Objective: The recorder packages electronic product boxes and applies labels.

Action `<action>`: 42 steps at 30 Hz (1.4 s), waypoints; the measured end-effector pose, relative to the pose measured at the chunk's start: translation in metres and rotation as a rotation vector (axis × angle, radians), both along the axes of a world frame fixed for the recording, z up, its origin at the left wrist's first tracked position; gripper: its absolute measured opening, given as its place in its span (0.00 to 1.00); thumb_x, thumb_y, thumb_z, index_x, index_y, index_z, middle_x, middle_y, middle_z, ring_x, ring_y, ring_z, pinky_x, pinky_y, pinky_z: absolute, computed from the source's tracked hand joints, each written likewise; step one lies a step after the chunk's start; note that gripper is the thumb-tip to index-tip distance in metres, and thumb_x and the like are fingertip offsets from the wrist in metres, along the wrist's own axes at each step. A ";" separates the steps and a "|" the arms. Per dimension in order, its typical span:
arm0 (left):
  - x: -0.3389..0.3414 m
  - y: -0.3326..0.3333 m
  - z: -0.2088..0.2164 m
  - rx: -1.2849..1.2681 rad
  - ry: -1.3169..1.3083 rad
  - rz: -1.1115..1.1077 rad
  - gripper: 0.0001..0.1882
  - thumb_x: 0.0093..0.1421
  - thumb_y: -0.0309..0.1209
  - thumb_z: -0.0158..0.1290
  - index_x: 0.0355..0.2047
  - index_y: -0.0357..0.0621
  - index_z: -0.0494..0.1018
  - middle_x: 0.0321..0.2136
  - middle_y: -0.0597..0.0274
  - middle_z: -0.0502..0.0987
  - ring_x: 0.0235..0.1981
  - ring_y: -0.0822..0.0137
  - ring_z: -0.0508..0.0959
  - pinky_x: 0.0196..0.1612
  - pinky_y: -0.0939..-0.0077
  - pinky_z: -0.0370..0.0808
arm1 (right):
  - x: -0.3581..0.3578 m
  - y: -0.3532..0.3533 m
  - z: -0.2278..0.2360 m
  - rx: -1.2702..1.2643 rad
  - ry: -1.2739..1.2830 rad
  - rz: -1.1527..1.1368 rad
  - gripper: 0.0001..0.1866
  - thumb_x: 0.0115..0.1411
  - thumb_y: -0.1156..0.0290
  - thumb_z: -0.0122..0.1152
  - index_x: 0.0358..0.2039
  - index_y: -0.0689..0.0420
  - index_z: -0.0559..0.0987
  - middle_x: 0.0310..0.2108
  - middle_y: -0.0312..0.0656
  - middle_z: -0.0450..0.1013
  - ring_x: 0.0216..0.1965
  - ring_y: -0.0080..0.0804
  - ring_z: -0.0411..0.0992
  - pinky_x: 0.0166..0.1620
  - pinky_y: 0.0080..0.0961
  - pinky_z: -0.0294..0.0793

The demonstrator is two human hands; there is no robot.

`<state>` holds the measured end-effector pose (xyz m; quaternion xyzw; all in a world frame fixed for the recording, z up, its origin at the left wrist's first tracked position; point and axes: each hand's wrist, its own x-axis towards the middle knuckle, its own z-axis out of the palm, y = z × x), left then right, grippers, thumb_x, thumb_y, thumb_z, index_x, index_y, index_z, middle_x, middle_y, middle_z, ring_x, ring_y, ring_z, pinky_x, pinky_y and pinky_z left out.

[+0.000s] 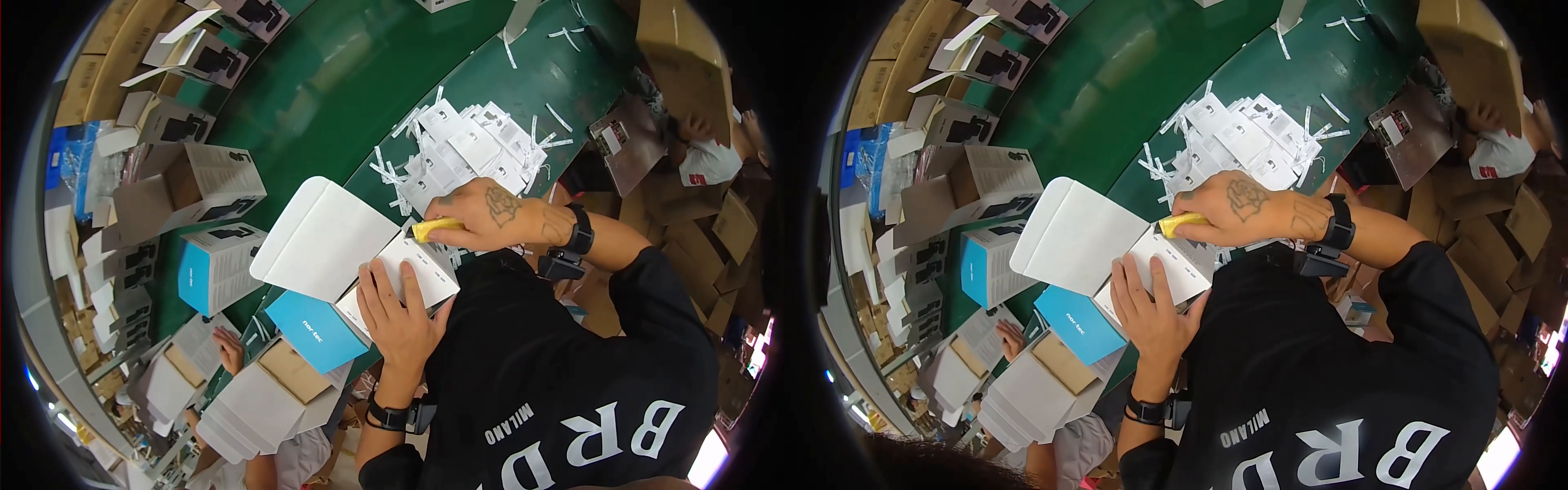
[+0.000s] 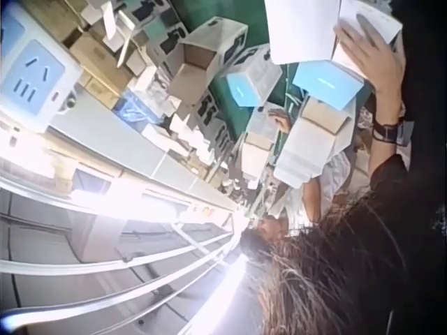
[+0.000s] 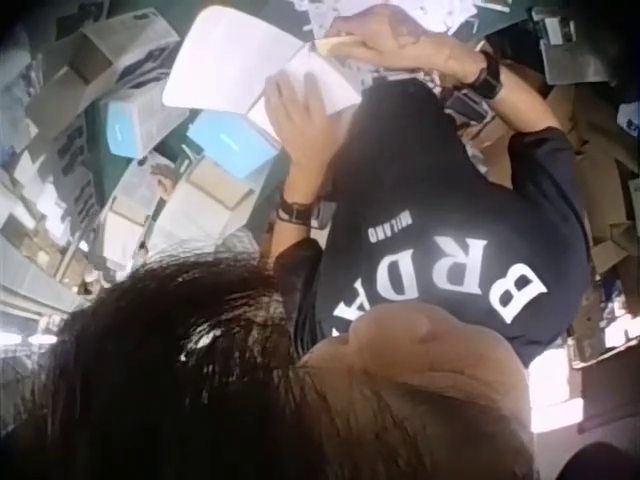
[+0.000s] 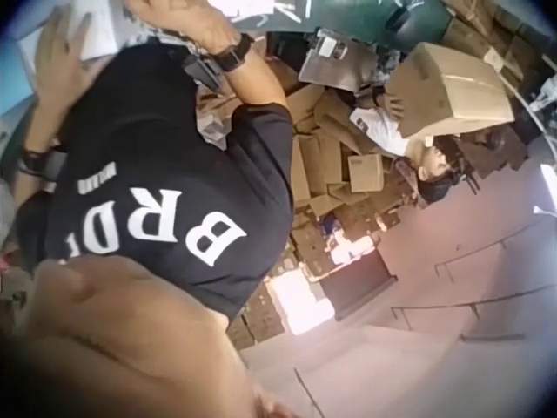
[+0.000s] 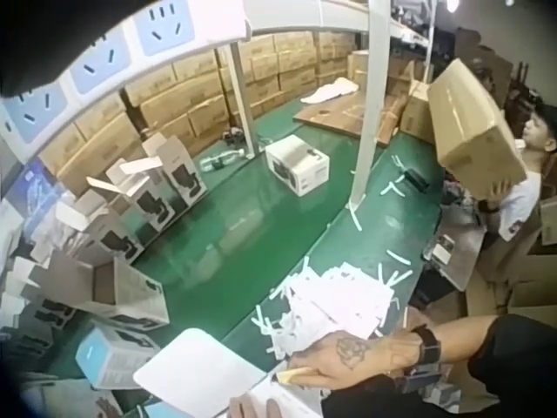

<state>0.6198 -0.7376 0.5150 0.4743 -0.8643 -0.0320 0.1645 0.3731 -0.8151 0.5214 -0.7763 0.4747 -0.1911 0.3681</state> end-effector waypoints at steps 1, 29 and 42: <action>0.000 0.000 0.000 -0.003 0.005 0.002 0.45 0.53 0.54 0.67 0.63 0.37 0.69 0.64 0.30 0.64 0.63 0.29 0.66 0.61 0.39 0.66 | 0.003 0.000 -0.002 -0.017 0.019 0.007 0.15 0.66 0.56 0.59 0.39 0.55 0.81 0.24 0.48 0.78 0.27 0.50 0.78 0.32 0.42 0.75; 0.009 0.004 -0.003 -0.044 0.099 0.039 0.38 0.55 0.55 0.63 0.50 0.29 0.74 0.61 0.29 0.70 0.63 0.30 0.68 0.63 0.39 0.67 | 0.035 0.000 0.008 -0.239 -0.013 0.064 0.08 0.62 0.65 0.64 0.39 0.52 0.81 0.33 0.39 0.77 0.31 0.42 0.78 0.33 0.35 0.78; 0.015 0.009 -0.005 -0.035 0.176 0.061 0.39 0.51 0.52 0.67 0.51 0.29 0.75 0.62 0.30 0.68 0.65 0.32 0.67 0.66 0.41 0.64 | 0.065 -0.005 0.018 -0.245 0.402 0.196 0.11 0.62 0.67 0.61 0.40 0.59 0.78 0.38 0.45 0.76 0.38 0.48 0.79 0.39 0.40 0.79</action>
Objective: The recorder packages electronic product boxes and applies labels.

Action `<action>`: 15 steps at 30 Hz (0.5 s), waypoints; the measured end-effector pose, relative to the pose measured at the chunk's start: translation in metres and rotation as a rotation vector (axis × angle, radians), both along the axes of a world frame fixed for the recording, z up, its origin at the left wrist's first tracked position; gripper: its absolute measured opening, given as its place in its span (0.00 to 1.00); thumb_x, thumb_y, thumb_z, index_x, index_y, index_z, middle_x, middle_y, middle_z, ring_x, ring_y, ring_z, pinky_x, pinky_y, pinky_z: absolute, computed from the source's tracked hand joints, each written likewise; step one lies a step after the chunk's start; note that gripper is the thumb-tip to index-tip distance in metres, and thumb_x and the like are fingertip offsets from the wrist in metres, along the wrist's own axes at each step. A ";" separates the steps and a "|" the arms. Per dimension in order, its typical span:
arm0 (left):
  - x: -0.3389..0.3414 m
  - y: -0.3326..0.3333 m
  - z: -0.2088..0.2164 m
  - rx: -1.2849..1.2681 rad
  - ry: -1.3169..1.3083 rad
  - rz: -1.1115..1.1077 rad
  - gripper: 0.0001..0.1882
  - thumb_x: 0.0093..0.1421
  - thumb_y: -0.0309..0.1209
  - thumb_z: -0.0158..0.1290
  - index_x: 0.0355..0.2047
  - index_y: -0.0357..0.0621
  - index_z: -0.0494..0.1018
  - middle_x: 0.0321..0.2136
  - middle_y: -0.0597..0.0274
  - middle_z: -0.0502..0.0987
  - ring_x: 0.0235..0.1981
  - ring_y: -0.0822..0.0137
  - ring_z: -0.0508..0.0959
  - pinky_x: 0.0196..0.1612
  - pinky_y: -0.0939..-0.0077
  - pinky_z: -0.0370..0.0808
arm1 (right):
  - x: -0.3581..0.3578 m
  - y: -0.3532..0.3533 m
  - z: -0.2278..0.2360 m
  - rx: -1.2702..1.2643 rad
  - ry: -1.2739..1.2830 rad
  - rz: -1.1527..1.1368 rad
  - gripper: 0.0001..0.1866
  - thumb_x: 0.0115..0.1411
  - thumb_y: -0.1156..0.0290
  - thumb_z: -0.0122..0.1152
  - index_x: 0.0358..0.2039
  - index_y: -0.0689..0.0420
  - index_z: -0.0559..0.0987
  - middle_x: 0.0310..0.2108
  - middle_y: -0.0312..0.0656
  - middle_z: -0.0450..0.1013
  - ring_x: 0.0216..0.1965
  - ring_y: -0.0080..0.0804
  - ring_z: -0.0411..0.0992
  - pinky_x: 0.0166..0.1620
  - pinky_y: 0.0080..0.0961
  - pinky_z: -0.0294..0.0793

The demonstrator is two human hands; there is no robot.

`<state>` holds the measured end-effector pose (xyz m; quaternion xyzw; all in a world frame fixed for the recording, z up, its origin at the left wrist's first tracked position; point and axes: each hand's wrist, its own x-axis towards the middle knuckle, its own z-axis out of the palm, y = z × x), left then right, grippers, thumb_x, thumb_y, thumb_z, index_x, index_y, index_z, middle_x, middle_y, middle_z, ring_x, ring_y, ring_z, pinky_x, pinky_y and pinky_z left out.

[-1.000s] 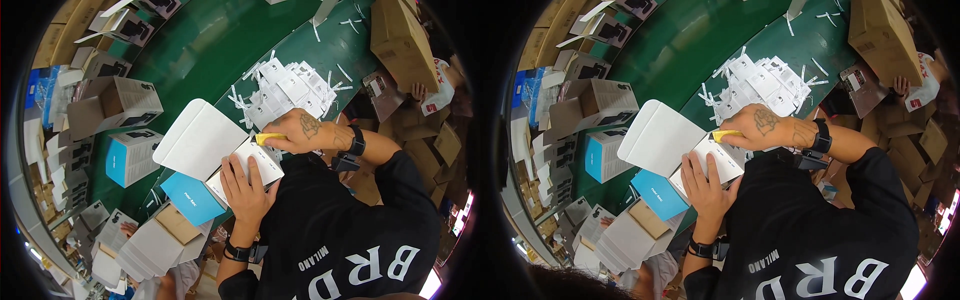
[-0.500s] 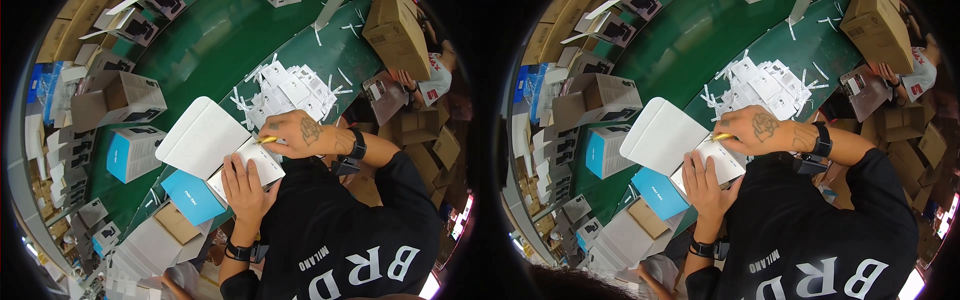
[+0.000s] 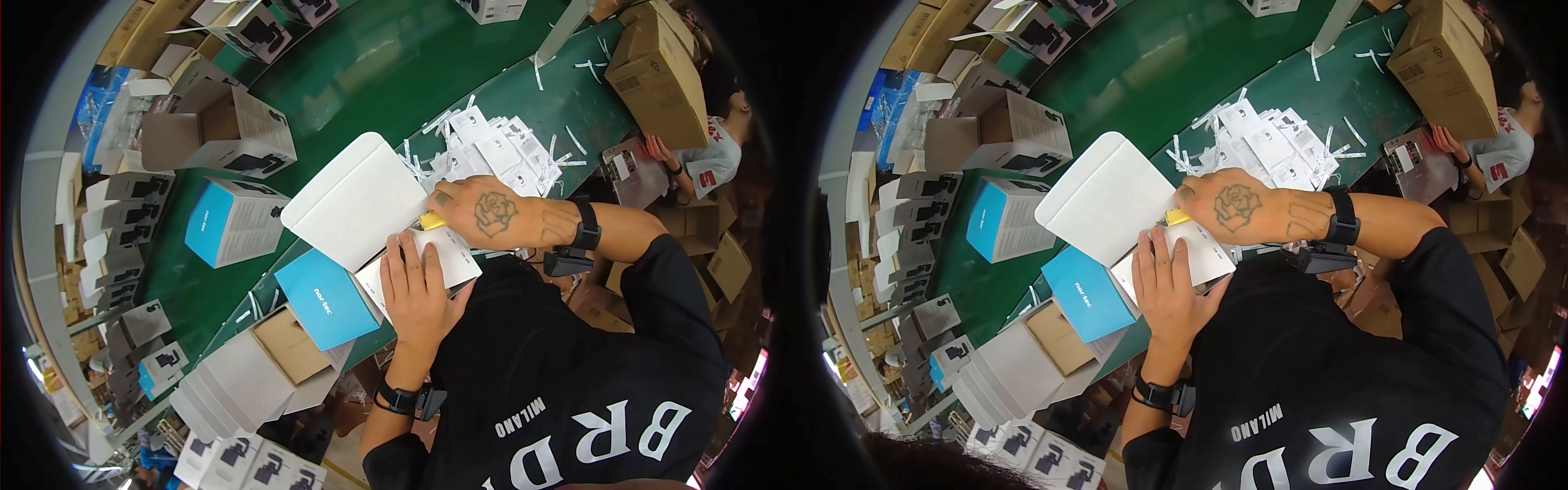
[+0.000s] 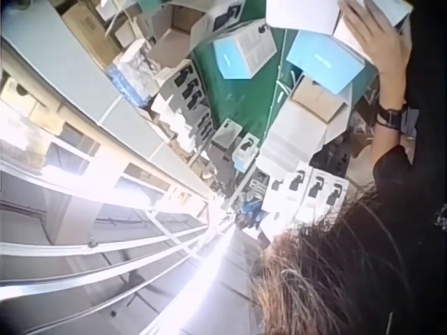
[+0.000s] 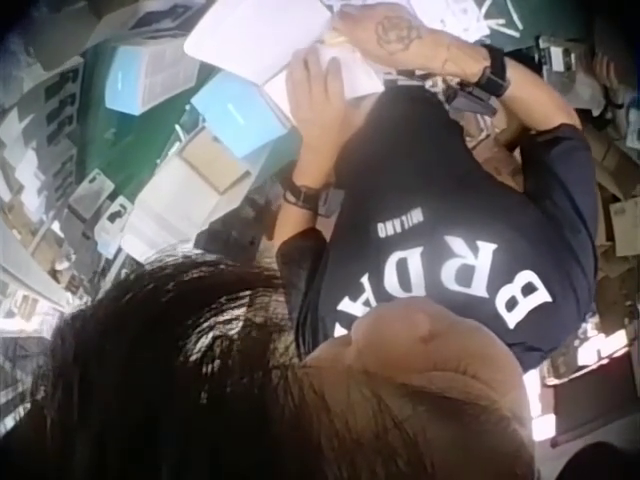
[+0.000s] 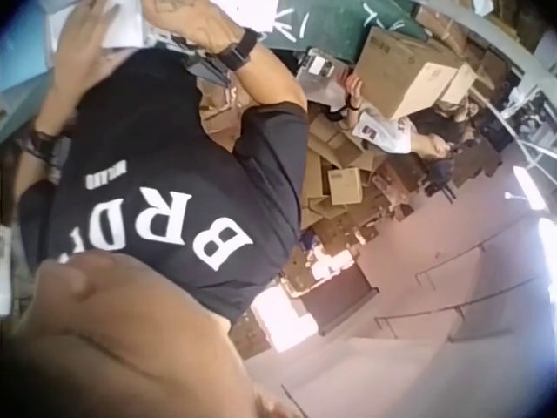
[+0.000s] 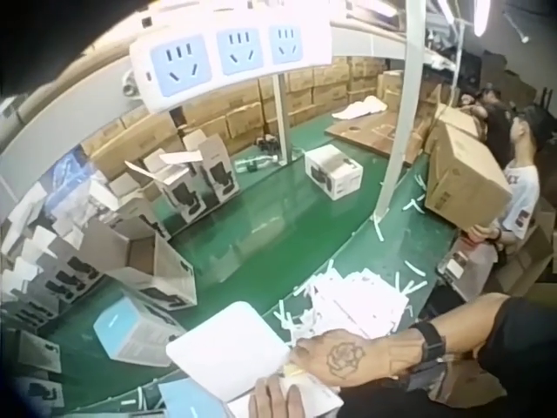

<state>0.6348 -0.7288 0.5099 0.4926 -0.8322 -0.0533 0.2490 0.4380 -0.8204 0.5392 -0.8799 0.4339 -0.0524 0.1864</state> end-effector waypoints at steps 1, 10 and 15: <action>0.001 0.000 0.000 0.002 0.001 0.002 0.39 0.51 0.52 0.67 0.51 0.29 0.75 0.62 0.30 0.68 0.66 0.32 0.66 0.66 0.41 0.64 | -0.001 0.003 0.002 0.000 0.008 0.002 0.11 0.62 0.67 0.61 0.40 0.59 0.78 0.38 0.45 0.76 0.38 0.48 0.79 0.39 0.40 0.79; 0.001 0.004 0.002 -0.014 0.001 0.005 0.40 0.48 0.52 0.70 0.50 0.30 0.75 0.62 0.32 0.69 0.65 0.33 0.67 0.65 0.41 0.65 | -0.010 0.000 0.017 0.059 -0.205 -0.118 0.10 0.60 0.69 0.64 0.39 0.60 0.77 0.37 0.47 0.77 0.34 0.49 0.79 0.36 0.39 0.79; 0.001 0.006 0.003 0.007 0.016 0.010 0.39 0.49 0.50 0.69 0.51 0.30 0.75 0.64 0.30 0.66 0.67 0.33 0.65 0.67 0.41 0.63 | -0.005 -0.009 0.019 0.081 -0.051 -0.019 0.11 0.57 0.67 0.64 0.37 0.60 0.78 0.33 0.46 0.77 0.32 0.50 0.79 0.36 0.40 0.79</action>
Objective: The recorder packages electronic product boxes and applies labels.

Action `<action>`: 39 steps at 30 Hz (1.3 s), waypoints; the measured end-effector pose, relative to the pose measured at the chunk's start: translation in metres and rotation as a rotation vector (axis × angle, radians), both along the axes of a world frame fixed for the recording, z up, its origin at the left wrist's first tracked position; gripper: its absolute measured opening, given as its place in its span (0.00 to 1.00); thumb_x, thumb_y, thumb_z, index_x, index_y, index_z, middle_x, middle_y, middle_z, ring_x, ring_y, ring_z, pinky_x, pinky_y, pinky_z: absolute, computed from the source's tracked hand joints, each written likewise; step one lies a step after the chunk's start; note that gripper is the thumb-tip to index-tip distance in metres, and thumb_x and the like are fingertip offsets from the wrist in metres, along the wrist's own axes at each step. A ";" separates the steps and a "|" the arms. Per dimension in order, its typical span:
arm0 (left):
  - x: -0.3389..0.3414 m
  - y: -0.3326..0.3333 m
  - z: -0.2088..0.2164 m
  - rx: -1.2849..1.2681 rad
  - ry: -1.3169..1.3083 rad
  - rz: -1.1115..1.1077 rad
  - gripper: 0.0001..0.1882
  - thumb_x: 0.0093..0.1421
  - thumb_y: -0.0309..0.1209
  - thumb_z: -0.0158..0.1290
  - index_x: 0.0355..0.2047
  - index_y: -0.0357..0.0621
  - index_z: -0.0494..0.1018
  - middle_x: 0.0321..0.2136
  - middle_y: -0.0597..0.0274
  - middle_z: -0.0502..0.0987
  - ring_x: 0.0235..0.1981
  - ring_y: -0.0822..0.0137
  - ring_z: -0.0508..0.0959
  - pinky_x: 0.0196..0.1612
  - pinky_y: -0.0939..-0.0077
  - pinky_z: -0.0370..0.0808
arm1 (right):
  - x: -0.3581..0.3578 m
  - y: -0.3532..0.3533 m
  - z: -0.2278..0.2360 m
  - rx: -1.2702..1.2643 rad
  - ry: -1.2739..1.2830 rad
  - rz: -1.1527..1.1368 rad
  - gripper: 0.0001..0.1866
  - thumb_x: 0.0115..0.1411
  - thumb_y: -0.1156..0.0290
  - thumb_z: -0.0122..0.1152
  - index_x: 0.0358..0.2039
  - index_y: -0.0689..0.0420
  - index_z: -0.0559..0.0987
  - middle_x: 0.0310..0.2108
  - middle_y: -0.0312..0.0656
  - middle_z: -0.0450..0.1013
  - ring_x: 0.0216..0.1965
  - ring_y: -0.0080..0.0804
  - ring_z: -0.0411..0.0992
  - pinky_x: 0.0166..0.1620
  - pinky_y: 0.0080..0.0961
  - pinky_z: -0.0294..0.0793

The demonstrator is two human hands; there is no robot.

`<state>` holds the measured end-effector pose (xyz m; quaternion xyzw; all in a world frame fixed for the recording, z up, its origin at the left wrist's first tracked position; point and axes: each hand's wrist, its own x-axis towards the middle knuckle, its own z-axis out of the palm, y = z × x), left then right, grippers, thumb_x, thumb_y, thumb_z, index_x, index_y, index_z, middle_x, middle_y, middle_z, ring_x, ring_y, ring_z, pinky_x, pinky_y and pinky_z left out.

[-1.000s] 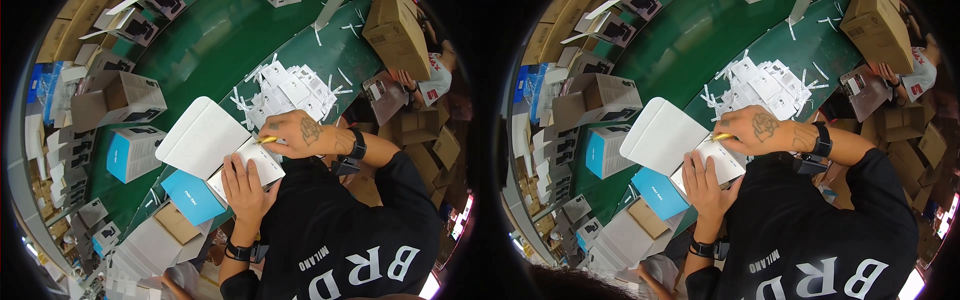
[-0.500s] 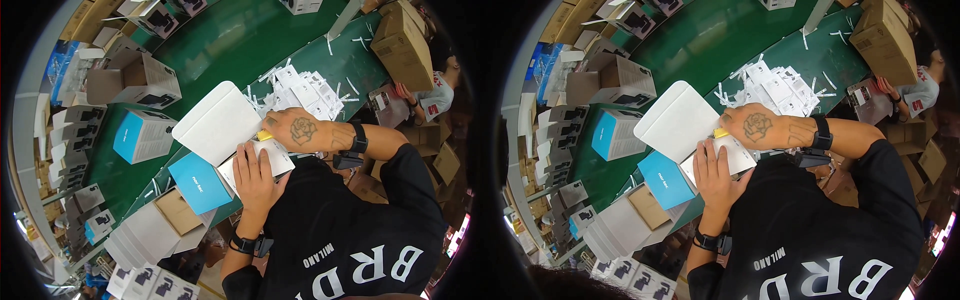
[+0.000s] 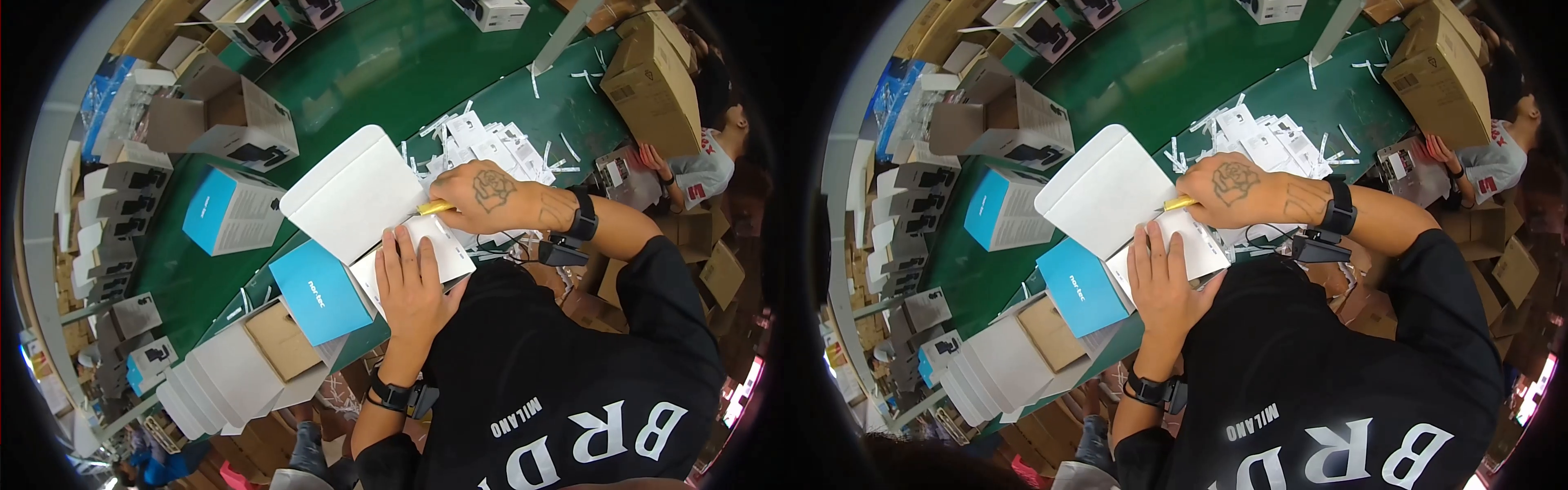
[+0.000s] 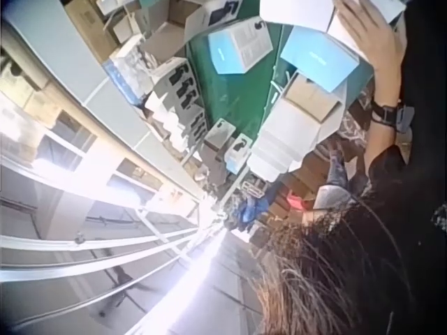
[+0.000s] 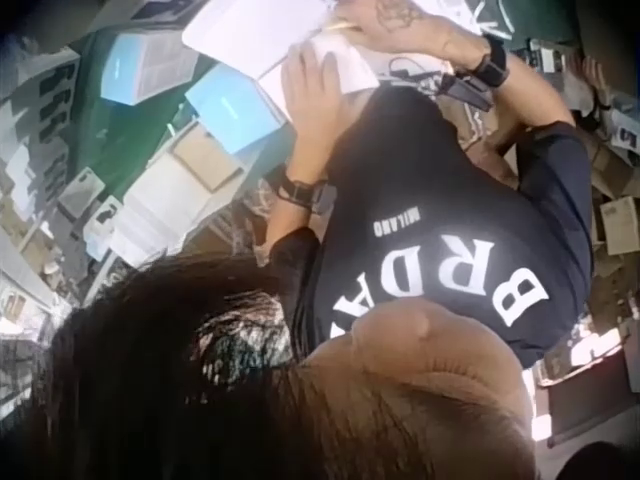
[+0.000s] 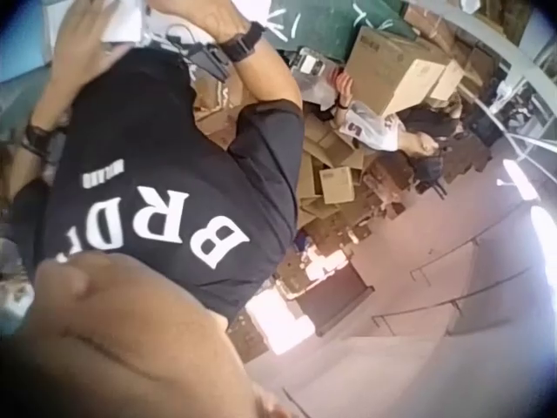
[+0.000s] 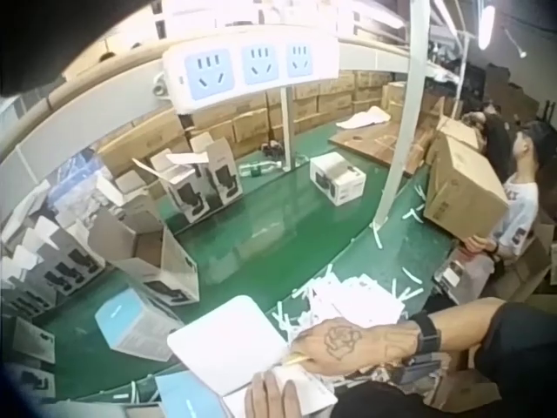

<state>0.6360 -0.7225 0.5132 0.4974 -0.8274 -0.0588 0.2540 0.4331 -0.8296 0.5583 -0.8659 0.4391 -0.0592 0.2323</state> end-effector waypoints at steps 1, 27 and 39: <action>0.000 0.000 0.000 0.005 0.006 -0.002 0.39 0.48 0.49 0.69 0.51 0.30 0.75 0.64 0.30 0.66 0.67 0.33 0.65 0.67 0.42 0.62 | 0.002 -0.001 0.001 -0.023 0.021 0.018 0.12 0.56 0.67 0.64 0.36 0.61 0.78 0.32 0.47 0.77 0.31 0.51 0.79 0.35 0.41 0.79; 0.006 0.004 -0.001 -0.008 0.020 0.010 0.39 0.47 0.49 0.70 0.52 0.31 0.74 0.64 0.31 0.67 0.68 0.33 0.63 0.68 0.42 0.61 | 0.004 0.017 -0.008 -0.129 -0.223 0.047 0.08 0.57 0.70 0.65 0.34 0.59 0.76 0.34 0.45 0.75 0.33 0.49 0.76 0.37 0.38 0.78; 0.011 0.012 -0.004 -0.034 0.017 -0.019 0.39 0.49 0.49 0.70 0.52 0.28 0.74 0.61 0.33 0.70 0.65 0.34 0.67 0.65 0.43 0.66 | -0.075 0.030 0.001 -0.132 -0.098 -0.090 0.13 0.60 0.73 0.63 0.45 0.58 0.73 0.39 0.52 0.73 0.40 0.53 0.76 0.40 0.41 0.76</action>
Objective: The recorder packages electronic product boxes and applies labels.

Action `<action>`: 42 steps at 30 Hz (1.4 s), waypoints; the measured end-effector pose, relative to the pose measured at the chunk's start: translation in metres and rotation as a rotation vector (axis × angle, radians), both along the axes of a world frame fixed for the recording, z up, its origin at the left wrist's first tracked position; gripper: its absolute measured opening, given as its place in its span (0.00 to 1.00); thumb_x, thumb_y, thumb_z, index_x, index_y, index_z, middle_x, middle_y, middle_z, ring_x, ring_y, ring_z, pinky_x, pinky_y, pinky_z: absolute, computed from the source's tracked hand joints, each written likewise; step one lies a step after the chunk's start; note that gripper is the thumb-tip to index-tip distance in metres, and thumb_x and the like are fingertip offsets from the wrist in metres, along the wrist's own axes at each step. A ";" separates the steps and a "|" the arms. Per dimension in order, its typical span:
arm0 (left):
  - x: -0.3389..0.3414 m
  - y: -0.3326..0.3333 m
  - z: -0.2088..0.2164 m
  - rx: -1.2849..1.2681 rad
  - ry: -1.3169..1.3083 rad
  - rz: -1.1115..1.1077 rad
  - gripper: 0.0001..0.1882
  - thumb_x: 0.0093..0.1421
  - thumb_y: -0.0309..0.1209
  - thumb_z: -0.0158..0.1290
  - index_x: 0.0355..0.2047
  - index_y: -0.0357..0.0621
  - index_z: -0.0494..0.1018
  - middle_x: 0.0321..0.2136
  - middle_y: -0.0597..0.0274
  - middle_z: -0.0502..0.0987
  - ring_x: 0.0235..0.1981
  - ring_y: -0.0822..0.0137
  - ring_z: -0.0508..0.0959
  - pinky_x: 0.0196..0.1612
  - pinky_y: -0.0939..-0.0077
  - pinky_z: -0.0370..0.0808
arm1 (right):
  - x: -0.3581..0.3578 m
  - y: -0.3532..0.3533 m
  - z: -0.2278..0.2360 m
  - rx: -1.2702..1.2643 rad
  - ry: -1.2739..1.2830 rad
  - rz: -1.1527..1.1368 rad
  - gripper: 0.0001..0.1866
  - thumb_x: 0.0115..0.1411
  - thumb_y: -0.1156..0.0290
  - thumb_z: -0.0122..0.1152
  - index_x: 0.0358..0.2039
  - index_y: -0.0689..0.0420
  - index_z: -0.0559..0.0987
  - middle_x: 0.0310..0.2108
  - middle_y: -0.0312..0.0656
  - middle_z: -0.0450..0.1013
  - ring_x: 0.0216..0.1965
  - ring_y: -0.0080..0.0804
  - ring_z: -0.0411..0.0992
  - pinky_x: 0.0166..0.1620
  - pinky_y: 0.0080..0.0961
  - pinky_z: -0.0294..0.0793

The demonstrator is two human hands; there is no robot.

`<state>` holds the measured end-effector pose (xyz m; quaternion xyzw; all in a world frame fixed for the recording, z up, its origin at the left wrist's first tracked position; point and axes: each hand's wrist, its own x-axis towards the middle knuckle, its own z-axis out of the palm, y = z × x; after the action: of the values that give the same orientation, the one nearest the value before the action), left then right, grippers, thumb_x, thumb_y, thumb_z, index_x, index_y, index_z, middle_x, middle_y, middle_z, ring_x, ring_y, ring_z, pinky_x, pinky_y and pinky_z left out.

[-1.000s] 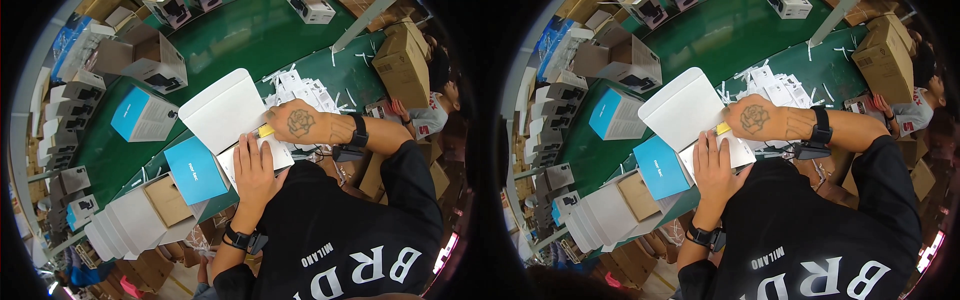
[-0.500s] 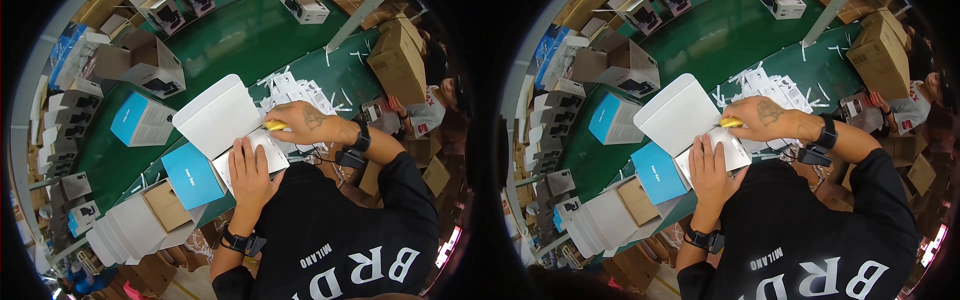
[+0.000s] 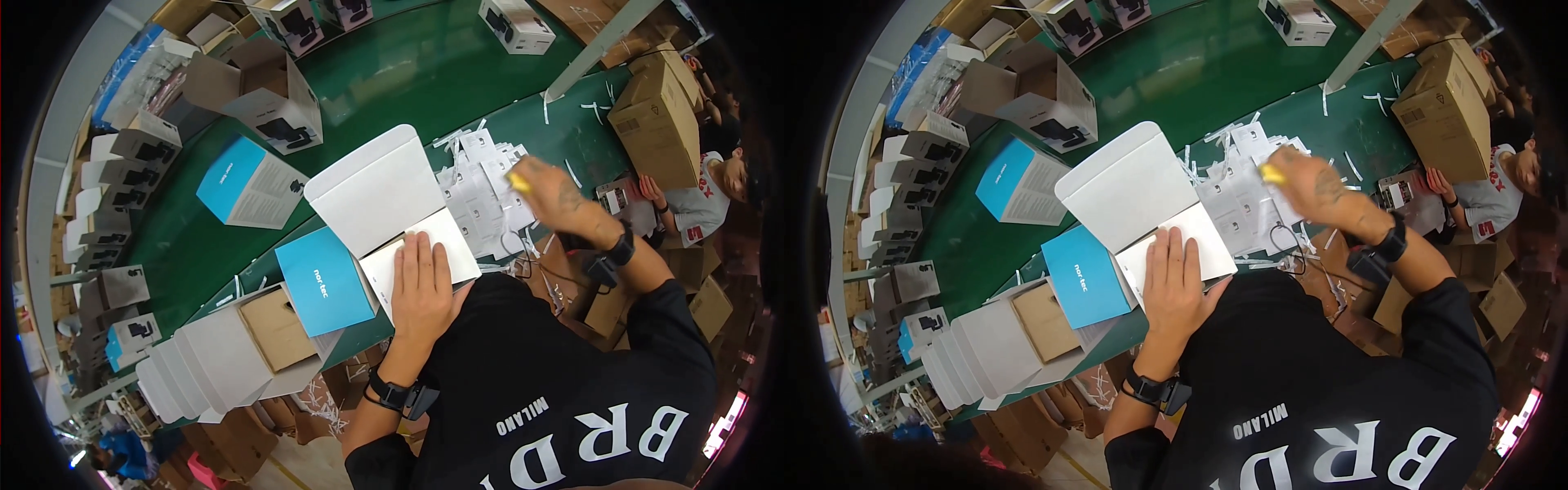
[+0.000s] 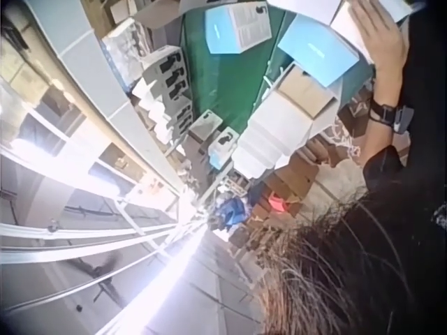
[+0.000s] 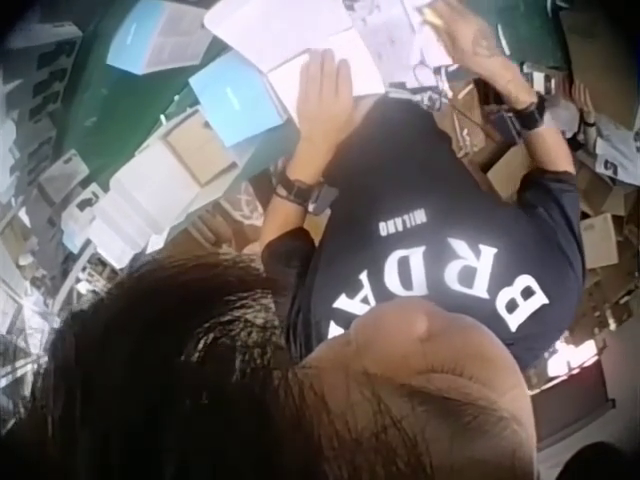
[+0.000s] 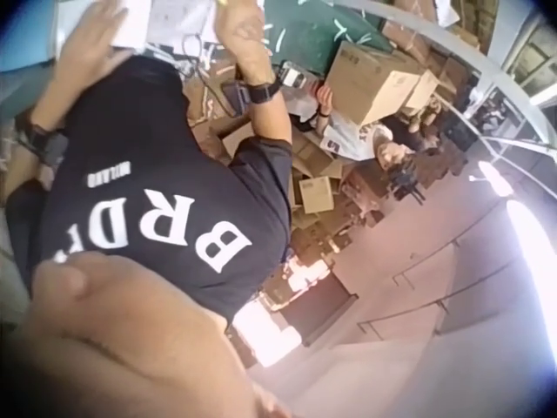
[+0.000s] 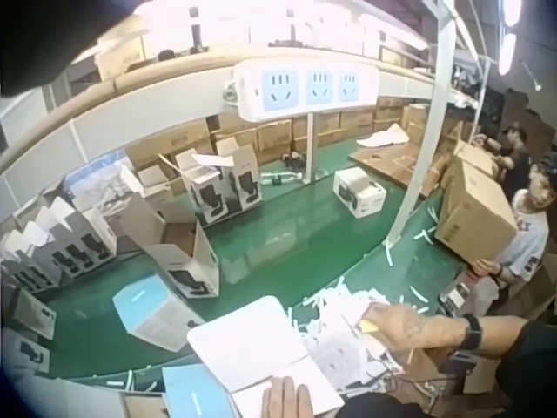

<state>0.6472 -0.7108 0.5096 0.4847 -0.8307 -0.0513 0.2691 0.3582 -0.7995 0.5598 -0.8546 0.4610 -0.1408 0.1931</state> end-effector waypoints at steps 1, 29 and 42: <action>-0.002 0.001 -0.001 -0.004 -0.011 -0.011 0.39 0.50 0.48 0.69 0.52 0.28 0.74 0.61 0.33 0.70 0.65 0.35 0.68 0.65 0.44 0.66 | -0.018 -0.004 -0.001 -0.002 0.045 -0.116 0.12 0.62 0.73 0.62 0.44 0.59 0.72 0.36 0.52 0.74 0.37 0.54 0.76 0.39 0.41 0.76; 0.020 0.002 -0.021 0.021 0.463 -0.273 0.09 0.55 0.23 0.63 0.38 0.36 0.81 0.33 0.56 0.82 0.35 0.57 0.81 0.40 0.67 0.80 | 0.189 0.001 -0.028 0.113 -0.229 0.140 0.11 0.60 0.63 0.67 0.37 0.55 0.81 0.38 0.41 0.73 0.36 0.44 0.77 0.37 0.37 0.78; 0.026 0.001 -0.026 0.082 0.418 -0.310 0.09 0.55 0.22 0.63 0.38 0.38 0.81 0.37 0.57 0.82 0.38 0.58 0.82 0.42 0.68 0.79 | 0.199 -0.001 -0.033 0.055 -0.286 0.286 0.11 0.60 0.61 0.67 0.37 0.54 0.82 0.39 0.39 0.74 0.34 0.42 0.78 0.37 0.35 0.78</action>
<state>0.6729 -0.7098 0.4831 0.3411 -0.8186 -0.2243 0.4039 0.5576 -0.8010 0.5269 -0.8770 0.3064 -0.2194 0.2979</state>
